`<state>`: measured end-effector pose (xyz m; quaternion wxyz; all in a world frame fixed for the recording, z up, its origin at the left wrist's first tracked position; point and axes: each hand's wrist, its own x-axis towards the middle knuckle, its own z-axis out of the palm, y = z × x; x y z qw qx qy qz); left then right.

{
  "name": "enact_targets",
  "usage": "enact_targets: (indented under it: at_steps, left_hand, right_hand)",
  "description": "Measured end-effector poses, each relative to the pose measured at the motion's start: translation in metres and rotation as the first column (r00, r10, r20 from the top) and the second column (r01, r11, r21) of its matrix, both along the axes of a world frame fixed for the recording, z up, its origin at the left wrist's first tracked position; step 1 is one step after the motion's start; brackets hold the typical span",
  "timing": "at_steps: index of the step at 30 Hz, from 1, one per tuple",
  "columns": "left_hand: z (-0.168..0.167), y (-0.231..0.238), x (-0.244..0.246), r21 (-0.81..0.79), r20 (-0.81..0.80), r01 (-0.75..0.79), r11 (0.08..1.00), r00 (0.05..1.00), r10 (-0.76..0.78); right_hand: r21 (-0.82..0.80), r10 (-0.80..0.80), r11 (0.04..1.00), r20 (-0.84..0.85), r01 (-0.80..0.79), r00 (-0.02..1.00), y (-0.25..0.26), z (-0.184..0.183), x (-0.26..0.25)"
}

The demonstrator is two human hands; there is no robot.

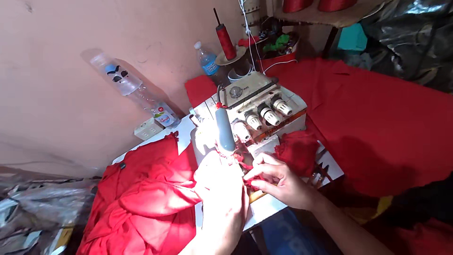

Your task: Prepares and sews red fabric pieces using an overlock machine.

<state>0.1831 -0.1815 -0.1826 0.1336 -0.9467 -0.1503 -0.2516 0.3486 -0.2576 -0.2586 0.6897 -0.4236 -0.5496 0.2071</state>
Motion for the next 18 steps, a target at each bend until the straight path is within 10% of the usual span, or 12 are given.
enact_targets:
  at_steps: [10, 18]
  left_hand:
    - [-0.005, 0.045, 0.009, -0.465, 0.231, -0.056, 0.884, 0.956, 0.182]
    - [-0.027, 0.031, -0.023, -0.401, 0.399, -0.280, 0.872, 0.804, 0.442]
  right_hand:
    - [-0.050, -0.046, 0.998, 0.012, 0.047, 0.999, -0.009, -0.005, -0.001]
    - [-0.060, -0.097, 0.993, 0.020, 0.098, 0.995, -0.008, 0.003, -0.039]
